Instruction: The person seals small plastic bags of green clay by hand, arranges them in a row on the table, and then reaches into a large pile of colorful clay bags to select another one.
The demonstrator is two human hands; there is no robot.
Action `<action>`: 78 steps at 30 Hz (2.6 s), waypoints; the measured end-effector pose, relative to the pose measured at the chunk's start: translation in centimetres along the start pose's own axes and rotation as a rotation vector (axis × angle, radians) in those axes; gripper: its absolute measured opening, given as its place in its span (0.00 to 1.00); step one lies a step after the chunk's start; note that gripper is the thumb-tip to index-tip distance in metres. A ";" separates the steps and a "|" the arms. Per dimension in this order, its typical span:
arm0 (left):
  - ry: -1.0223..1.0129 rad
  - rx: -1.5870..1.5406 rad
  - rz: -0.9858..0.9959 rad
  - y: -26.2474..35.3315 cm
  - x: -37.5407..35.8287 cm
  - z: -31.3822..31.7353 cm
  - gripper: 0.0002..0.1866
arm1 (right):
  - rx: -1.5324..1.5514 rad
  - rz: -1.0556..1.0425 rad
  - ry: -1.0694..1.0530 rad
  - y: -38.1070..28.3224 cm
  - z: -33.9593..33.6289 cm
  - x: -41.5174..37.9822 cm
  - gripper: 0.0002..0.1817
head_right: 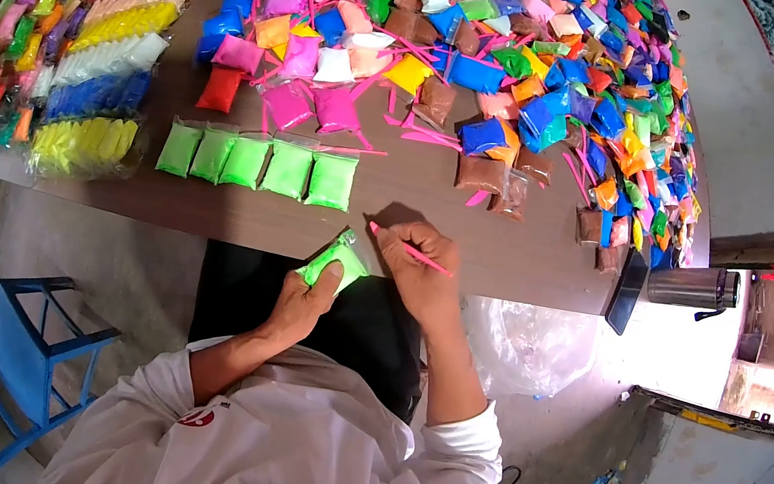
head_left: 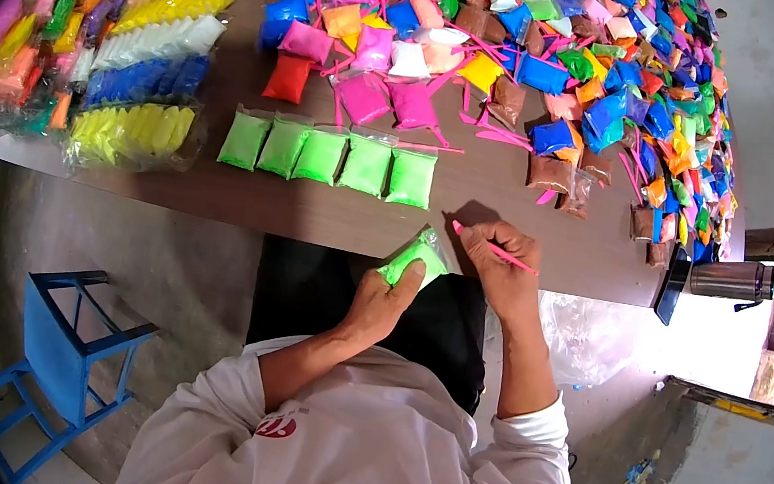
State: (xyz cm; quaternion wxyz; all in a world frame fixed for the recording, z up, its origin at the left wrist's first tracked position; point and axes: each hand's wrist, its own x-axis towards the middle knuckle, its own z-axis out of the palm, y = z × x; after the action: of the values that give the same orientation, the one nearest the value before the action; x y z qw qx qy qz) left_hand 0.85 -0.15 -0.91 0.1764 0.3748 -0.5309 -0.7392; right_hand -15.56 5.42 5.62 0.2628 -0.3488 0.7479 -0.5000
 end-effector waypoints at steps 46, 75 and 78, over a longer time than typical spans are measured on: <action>-0.052 -0.089 -0.063 0.0 0.3 -0.4 0.18 | -0.276 -0.274 -0.110 1.3 -2.6 -0.8 0.05; -0.061 -0.075 -0.062 0.2 0.3 -0.3 0.18 | 0.174 0.255 -0.338 0.0 -3.3 0.2 0.10; -0.069 -0.073 -0.057 0.0 0.4 -0.4 0.18 | 0.163 0.274 -0.328 0.0 -3.1 0.5 0.10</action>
State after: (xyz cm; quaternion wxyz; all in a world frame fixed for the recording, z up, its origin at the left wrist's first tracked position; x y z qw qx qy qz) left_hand 0.89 -0.67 -1.07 0.1502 0.3574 -0.4987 -0.7753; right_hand -18.19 6.76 6.70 0.4736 -0.2982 0.6926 -0.4551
